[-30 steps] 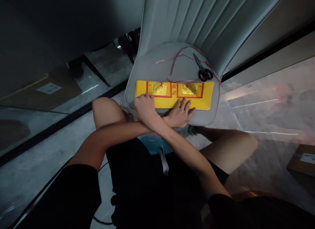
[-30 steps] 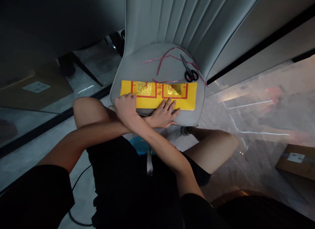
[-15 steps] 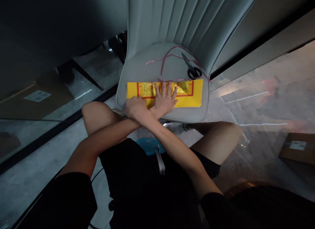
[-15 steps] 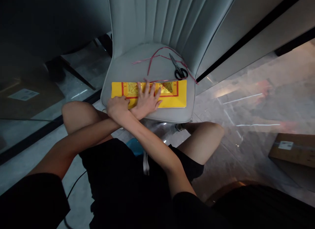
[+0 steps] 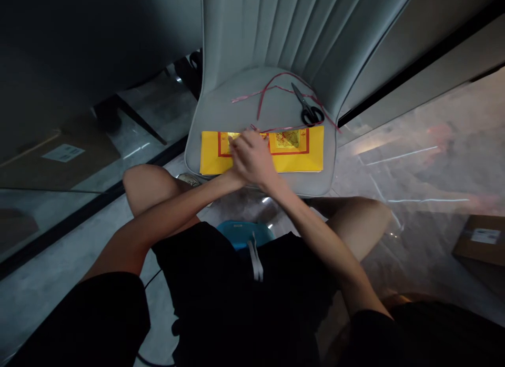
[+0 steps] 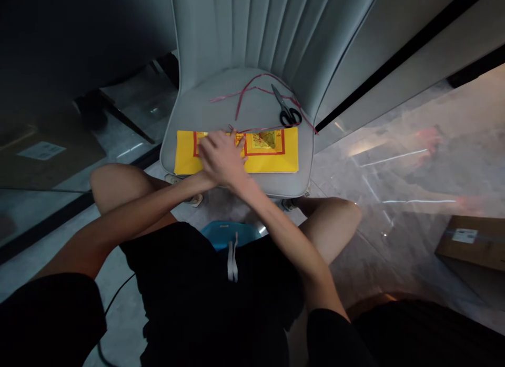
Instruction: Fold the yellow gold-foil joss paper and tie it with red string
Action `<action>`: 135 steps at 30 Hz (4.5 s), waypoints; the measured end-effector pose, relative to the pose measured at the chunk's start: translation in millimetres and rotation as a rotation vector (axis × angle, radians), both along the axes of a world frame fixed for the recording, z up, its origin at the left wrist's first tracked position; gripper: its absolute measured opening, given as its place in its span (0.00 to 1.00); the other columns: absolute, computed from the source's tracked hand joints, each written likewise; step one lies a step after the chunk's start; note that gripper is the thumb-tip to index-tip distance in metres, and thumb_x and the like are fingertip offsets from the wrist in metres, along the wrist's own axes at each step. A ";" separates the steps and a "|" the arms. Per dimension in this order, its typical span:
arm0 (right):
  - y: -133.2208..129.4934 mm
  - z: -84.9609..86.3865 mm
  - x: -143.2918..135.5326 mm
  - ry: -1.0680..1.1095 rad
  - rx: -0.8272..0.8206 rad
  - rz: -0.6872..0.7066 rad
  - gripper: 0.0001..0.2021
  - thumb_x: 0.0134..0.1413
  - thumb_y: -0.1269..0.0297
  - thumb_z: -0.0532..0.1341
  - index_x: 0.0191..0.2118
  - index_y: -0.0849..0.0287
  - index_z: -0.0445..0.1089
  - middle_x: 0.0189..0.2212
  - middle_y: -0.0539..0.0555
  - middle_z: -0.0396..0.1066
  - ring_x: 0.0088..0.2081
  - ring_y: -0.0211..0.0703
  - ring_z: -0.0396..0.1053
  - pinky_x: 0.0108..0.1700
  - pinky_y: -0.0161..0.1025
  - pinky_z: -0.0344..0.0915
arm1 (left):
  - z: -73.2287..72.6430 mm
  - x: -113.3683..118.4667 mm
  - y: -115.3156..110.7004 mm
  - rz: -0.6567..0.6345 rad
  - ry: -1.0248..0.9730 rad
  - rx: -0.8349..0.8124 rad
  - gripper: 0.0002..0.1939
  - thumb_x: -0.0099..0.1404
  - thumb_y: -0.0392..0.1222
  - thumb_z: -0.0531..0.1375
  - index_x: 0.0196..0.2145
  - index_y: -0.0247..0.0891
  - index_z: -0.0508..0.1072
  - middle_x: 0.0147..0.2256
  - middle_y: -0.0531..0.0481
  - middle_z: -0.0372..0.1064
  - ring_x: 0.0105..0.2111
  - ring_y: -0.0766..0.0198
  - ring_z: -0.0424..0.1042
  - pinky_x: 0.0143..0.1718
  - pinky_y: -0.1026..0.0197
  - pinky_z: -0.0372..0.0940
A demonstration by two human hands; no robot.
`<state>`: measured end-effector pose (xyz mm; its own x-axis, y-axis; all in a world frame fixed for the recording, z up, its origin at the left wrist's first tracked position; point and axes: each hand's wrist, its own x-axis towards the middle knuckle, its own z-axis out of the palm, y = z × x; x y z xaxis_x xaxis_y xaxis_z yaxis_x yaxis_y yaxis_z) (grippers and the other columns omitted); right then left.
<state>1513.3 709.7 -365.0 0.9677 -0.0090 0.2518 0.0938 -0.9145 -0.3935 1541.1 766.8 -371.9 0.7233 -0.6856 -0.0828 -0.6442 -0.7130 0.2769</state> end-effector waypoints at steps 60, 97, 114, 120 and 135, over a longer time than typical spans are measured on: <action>-127.0 -27.5 -82.6 0.185 -0.050 0.021 0.26 0.74 0.73 0.47 0.70 0.54 0.67 0.69 0.57 0.67 0.74 0.46 0.57 0.75 0.58 0.58 | 16.6 27.0 -5.7 -0.597 -0.110 0.206 0.33 0.73 0.26 0.46 0.74 0.26 0.57 0.75 0.29 0.49 0.76 0.45 0.50 0.73 0.40 0.54; -141.0 -47.5 -80.4 0.062 -0.113 0.218 0.29 0.71 0.77 0.49 0.72 0.56 0.64 0.70 0.58 0.65 0.73 0.53 0.59 0.72 0.65 0.61 | -9.7 41.1 8.4 -0.567 -0.138 -0.004 0.33 0.76 0.40 0.47 0.73 0.20 0.55 0.74 0.29 0.53 0.74 0.43 0.55 0.73 0.42 0.54; -142.5 -47.1 -81.0 0.036 -0.077 0.292 0.25 0.76 0.71 0.48 0.72 0.60 0.63 0.70 0.60 0.64 0.74 0.52 0.55 0.73 0.61 0.61 | -6.9 38.2 10.1 -0.532 -0.110 -0.011 0.32 0.75 0.40 0.48 0.72 0.24 0.60 0.75 0.30 0.50 0.74 0.41 0.54 0.72 0.39 0.56; -142.5 -46.1 -82.4 0.041 -0.037 0.305 0.26 0.76 0.72 0.48 0.73 0.57 0.62 0.70 0.58 0.63 0.74 0.51 0.55 0.74 0.62 0.60 | -6.7 38.9 11.2 -0.544 -0.103 0.023 0.32 0.77 0.41 0.47 0.73 0.24 0.58 0.75 0.31 0.52 0.74 0.42 0.53 0.72 0.38 0.56; -142.8 -39.4 -84.5 0.082 -0.055 0.336 0.26 0.75 0.72 0.50 0.74 0.54 0.60 0.71 0.56 0.62 0.74 0.51 0.54 0.74 0.63 0.59 | -5.3 38.9 10.3 -0.551 -0.069 0.040 0.36 0.78 0.51 0.50 0.75 0.25 0.55 0.76 0.29 0.48 0.75 0.39 0.50 0.73 0.38 0.51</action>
